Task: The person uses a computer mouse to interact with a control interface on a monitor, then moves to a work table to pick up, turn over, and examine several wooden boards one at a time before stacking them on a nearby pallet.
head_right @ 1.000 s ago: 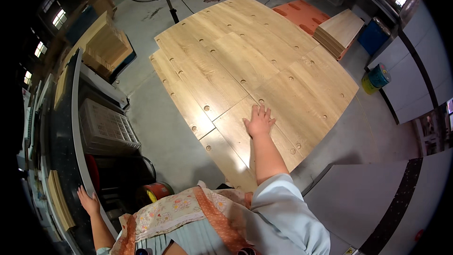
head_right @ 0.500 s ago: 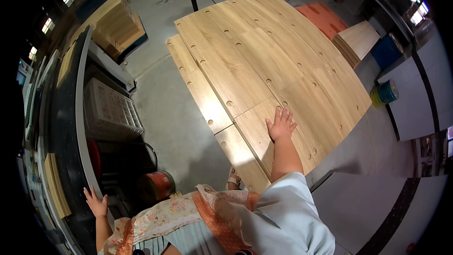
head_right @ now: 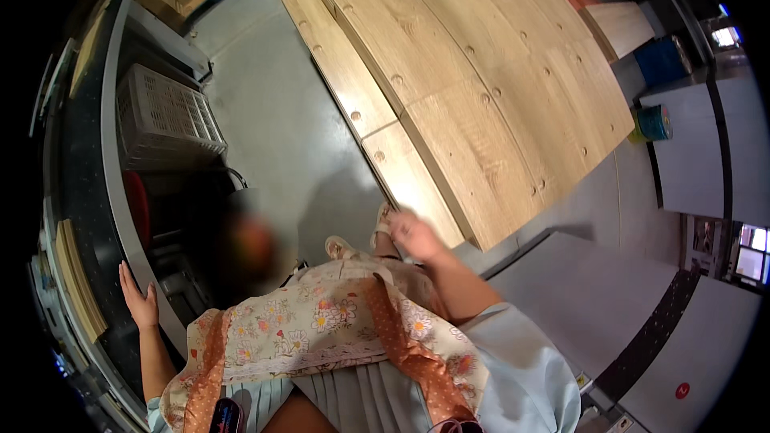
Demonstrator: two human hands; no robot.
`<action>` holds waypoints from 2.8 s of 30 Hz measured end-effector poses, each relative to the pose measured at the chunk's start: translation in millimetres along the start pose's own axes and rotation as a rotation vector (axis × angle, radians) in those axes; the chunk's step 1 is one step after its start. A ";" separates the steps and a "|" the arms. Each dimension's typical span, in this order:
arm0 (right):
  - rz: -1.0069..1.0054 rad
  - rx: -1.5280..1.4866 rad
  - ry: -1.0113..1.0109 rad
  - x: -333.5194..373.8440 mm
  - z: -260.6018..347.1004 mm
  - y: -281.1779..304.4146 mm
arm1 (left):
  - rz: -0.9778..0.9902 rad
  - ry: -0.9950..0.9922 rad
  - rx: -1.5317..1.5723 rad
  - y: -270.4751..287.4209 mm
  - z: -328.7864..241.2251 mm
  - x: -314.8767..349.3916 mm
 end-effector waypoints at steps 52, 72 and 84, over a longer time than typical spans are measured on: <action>0.680 0.631 -0.329 -188.2 -197.2 -139.7 | -0.004 0.169 0.088 13.9 -10.2 3.0; 0.829 0.842 -0.341 -366.2 -78.2 -176.5 | 0.012 0.525 -0.001 20.7 13.9 20.4; 1.090 1.200 0.044 -418.2 -75.6 -252.8 | 0.016 0.543 -0.071 23.8 10.8 18.0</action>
Point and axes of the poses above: each hand's wrist, its own x-axis away from the middle knuckle, its own y-axis out of the back of the hand, z = x × y, the point moved 10 cm from there along -x, towards the middle knuckle, and after that the axes turned 7 degrees about -x, right-handed, at the moved point
